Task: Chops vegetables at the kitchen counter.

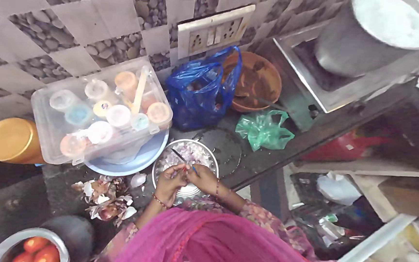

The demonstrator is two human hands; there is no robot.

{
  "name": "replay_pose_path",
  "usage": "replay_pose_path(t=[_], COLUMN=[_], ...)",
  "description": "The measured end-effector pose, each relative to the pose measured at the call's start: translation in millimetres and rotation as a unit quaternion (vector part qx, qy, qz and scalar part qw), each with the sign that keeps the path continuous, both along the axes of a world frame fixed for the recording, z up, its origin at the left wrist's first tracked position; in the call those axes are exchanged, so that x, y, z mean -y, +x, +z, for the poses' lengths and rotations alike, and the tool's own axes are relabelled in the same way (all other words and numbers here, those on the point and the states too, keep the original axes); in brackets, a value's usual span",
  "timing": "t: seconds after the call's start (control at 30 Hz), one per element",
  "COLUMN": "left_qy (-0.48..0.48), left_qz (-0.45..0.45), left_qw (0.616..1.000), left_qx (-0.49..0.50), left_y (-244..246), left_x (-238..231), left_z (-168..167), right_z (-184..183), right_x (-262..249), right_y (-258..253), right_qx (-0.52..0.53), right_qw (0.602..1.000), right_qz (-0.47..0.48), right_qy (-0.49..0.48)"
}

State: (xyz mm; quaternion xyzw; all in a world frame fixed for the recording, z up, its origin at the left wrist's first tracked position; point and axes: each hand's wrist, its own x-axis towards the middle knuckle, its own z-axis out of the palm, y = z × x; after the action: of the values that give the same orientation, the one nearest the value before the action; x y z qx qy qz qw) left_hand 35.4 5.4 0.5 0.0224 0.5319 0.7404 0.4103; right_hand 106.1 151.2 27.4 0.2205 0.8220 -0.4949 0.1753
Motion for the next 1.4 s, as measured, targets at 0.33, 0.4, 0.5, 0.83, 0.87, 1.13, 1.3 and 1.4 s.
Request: replay_pose_path(t=[0.33,0.4,0.5,0.83,0.87,1.13,1.3,1.4], left_qy=[0.073,0.081,0.067,0.038,0.038,0.021,0.048,0.069], left_qz=[0.016,0.016,0.021,-0.004,-0.006,-0.006,-0.017,-0.016], left_qw=[0.994,0.993,0.995,0.997,0.997,0.996,0.995,0.995], left_qx=[0.084,0.080,0.078,0.067,0.069,0.081,0.083,0.069], left_y=[4.3,5.5,6.5,0.1,0.3,2.1,1.0,1.5], left_x=[1.1,0.5,-0.4,2.9,2.7,1.4,4.1,5.5], left_z=[-3.9,-3.6,-0.3,4.9,4.3,3.3,1.0,-0.9], right_z=[2.7,2.1,2.0,3.6,2.8,-8.6,-3.4,1.0], right_x=[-2.0,-1.5,-0.4,1.5,1.3,2.0,-1.9,-3.1], right_y=[0.8,1.5,1.9,2.4,3.0,5.3,4.6,4.6], right_qx=[-0.003,-0.006,-0.012,-0.009,-0.009,-0.025,-0.015,-0.010], right_qw=[1.000,1.000,1.000,0.999,1.000,0.999,0.999,0.999], right_qz=[-0.019,-0.016,-0.011,0.015,0.015,0.006,-0.006,-0.002], right_qy=[0.010,0.012,0.009,0.028,0.025,0.035,0.039,0.042])
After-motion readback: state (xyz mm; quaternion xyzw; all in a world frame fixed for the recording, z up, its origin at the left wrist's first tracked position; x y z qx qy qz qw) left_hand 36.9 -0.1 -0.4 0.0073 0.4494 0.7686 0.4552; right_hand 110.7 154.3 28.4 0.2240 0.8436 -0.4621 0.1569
